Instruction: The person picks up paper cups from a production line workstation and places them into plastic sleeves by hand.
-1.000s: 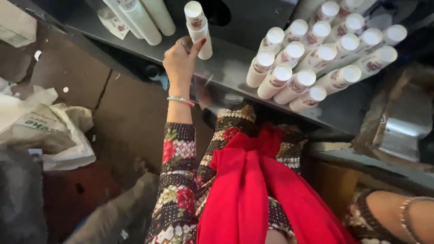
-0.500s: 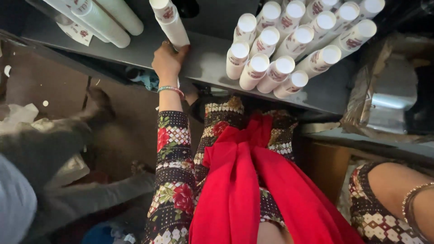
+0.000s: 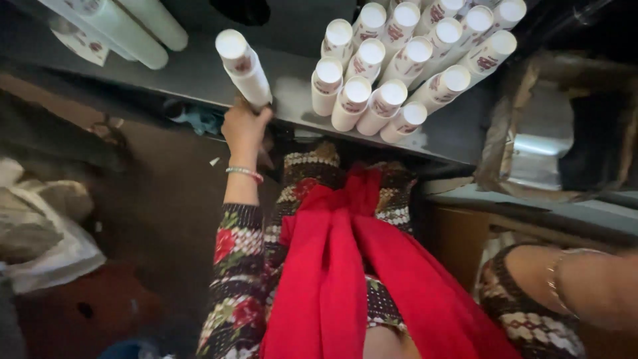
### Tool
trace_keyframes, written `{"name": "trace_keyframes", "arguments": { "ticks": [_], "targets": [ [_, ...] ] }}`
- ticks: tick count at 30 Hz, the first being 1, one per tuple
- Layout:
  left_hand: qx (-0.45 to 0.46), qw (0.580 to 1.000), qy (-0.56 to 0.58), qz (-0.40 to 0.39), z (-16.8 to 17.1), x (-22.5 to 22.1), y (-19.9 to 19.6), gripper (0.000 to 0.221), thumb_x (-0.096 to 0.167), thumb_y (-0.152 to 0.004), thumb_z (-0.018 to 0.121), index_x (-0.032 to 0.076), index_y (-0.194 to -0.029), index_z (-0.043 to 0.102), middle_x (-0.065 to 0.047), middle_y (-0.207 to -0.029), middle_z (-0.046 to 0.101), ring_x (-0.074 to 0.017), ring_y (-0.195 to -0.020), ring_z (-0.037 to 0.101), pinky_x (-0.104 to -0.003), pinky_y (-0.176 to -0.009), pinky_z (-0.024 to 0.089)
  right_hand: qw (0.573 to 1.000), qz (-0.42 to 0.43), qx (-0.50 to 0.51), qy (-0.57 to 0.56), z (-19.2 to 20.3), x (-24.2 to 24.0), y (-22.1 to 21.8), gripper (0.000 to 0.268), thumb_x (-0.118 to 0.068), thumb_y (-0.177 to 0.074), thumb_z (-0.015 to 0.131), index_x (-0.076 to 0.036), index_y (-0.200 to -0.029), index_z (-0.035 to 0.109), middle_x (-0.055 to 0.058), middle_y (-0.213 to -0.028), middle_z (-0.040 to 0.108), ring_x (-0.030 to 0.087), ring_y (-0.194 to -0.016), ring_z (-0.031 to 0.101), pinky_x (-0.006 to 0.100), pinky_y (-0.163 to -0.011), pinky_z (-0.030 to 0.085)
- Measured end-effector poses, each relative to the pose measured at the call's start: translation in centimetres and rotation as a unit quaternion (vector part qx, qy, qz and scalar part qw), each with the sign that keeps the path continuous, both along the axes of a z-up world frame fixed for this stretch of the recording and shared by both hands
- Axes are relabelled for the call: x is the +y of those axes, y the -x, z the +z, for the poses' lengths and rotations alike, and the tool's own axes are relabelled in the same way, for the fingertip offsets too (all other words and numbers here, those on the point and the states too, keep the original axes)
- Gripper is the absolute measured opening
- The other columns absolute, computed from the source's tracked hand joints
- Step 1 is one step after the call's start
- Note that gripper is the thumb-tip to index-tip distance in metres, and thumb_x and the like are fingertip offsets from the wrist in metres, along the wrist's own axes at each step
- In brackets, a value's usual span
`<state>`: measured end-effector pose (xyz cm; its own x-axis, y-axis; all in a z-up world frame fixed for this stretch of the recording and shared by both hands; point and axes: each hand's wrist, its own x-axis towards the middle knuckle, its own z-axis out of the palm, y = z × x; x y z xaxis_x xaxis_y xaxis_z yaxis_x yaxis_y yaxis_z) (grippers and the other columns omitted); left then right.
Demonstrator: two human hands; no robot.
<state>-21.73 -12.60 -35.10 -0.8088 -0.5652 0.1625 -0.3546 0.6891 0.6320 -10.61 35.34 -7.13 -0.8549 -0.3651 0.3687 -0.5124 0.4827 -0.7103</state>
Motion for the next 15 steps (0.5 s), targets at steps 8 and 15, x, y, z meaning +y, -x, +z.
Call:
{"name": "trace_keyframes", "arguments": {
  "ticks": [8, 15],
  "targets": [
    [0.025, 0.956, -0.031, -0.291, 5.3, 13.5, -8.2, 0.054, 0.029, -0.076, 0.082, 0.011, -0.123, 0.063, -0.012, -0.083, 0.076, -0.0331, -0.075, 0.073, -0.044, -0.066, 0.057, 0.995, 0.084, -0.015, -0.046, -12.3, -8.6, 5.1, 0.053, -0.022, -0.086, 0.079, -0.003, -0.133, 0.064, 0.013, -0.133, 0.069, 0.026, -0.126, 0.065, 0.039, -0.108, 0.050],
    [0.138, 0.905, -0.029, -0.402, 9.2, 20.0, -7.9, 0.063, 0.034, -0.081, 0.080, 0.004, -0.129, 0.053, -0.010, -0.086, 0.070, -0.0282, -0.080, 0.071, -0.042, -0.066, 0.055, 0.984, 0.108, 0.076, -0.120, -14.1, -8.4, 7.0, 0.051, -0.016, -0.085, 0.080, -0.002, -0.130, 0.060, 0.012, -0.123, 0.070, 0.026, -0.110, 0.068, 0.039, -0.097, 0.052]
  ]
}}
